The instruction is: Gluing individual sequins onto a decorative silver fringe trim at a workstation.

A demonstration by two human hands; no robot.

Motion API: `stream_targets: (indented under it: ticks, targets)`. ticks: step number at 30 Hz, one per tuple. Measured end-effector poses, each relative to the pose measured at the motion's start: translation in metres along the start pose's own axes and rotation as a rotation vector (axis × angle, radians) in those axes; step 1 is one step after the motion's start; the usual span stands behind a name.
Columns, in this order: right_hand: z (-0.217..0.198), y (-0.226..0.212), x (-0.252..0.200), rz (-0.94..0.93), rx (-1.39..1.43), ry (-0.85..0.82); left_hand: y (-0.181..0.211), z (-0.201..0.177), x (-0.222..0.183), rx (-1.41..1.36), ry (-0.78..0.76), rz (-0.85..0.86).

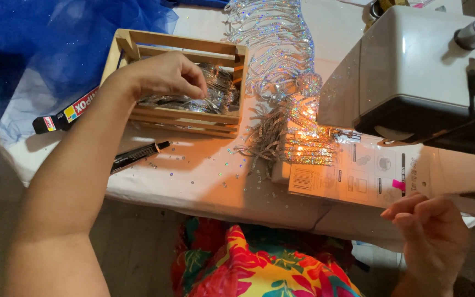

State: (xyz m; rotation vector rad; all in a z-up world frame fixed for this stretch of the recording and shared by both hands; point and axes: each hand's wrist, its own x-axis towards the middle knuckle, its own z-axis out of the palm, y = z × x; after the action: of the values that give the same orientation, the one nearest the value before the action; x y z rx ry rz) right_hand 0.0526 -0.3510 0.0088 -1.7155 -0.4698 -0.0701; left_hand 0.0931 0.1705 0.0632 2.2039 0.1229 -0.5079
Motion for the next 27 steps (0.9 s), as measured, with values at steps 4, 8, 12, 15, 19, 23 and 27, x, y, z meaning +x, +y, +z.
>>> stream_targets:
  ticks: [4,8,12,15,19,23,27]
  targets:
    - [0.008,-0.008,0.001,-0.024,-0.030,0.018,-0.012,-0.006,-0.007,-0.163,0.017,0.076]
    - [0.012,-0.018,-0.001,0.003,-0.023,0.034,-0.007,-0.016,-0.024,-0.305,0.033,0.155]
    - [0.008,-0.012,-0.002,-0.009,-0.008,0.004,-0.010,-0.024,-0.036,-0.376,0.116,0.180]
    - [0.013,-0.019,-0.002,0.015,-0.065,0.019,-0.014,-0.022,-0.035,-0.368,0.121,0.192]
    - [0.014,-0.016,-0.003,-0.009,-0.048,0.031,-0.009,-0.012,-0.031,-0.321,0.114,0.174]
    - [0.013,-0.018,-0.002,-0.002,-0.046,0.015,-0.002,-0.009,-0.027,-0.255,0.079,0.115]
    - [0.011,-0.015,-0.002,0.003,-0.027,0.006,-0.004,-0.007,-0.019,-0.208,0.051,0.094]
